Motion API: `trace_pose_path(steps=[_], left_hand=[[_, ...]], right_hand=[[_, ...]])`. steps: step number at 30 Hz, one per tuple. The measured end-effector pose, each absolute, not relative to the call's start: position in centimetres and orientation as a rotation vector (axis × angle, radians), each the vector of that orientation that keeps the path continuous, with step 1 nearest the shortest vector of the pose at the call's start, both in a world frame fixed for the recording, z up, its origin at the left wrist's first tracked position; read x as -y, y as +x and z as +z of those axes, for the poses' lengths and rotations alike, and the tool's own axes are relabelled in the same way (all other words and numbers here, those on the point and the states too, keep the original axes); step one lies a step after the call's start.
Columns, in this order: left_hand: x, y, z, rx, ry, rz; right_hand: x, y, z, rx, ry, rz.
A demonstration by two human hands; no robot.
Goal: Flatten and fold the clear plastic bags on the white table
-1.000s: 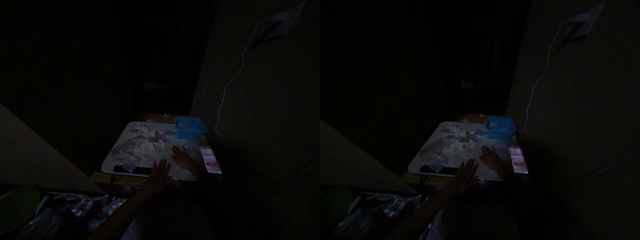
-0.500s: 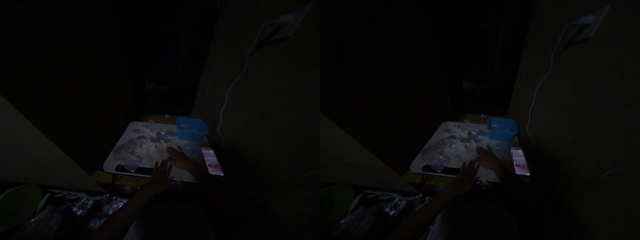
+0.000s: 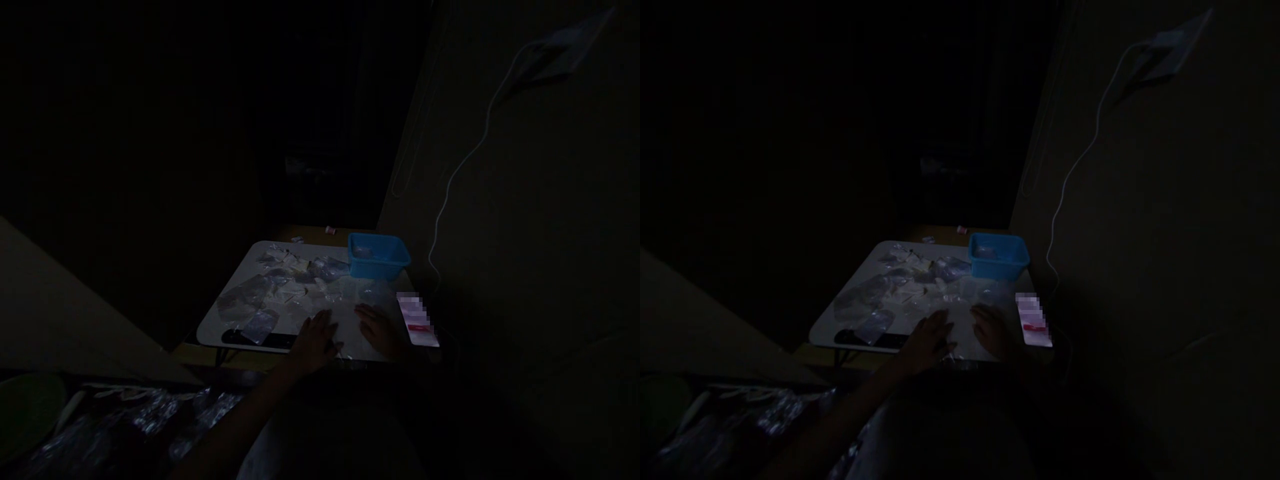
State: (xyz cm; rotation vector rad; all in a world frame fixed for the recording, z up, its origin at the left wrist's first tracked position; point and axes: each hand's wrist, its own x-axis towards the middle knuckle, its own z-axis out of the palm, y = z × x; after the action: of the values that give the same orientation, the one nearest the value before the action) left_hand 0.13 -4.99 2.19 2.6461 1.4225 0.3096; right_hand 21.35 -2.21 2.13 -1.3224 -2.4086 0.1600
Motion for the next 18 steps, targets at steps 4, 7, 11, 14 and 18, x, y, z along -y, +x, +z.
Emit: trace_pose_path(steps=[4,7,11,14,18], left_hand=[[4.6,0.0,1.7,-1.381,2.653,0.436],[4.1,-1.0,1.6,-1.341,2.625,0.603],[2.7,-3.9,1.7,-1.701,2.393,0.776],[1.4,-6.0,1.7,-1.926,2.273,0.567],[-0.5,-6.6,1.7,-1.898,2.297,0.359]], right_hand=[[3.8,21.3,1.4,2.462,-1.327,0.174],[4.2,21.0,1.0,2.464,-1.337,0.199],[4.5,20.9,0.6,2.442,-1.334,0.172],[4.3,21.1,0.1,2.426,-1.301,0.162],[4.1,21.0,-0.2,2.345,-1.331,0.083]])
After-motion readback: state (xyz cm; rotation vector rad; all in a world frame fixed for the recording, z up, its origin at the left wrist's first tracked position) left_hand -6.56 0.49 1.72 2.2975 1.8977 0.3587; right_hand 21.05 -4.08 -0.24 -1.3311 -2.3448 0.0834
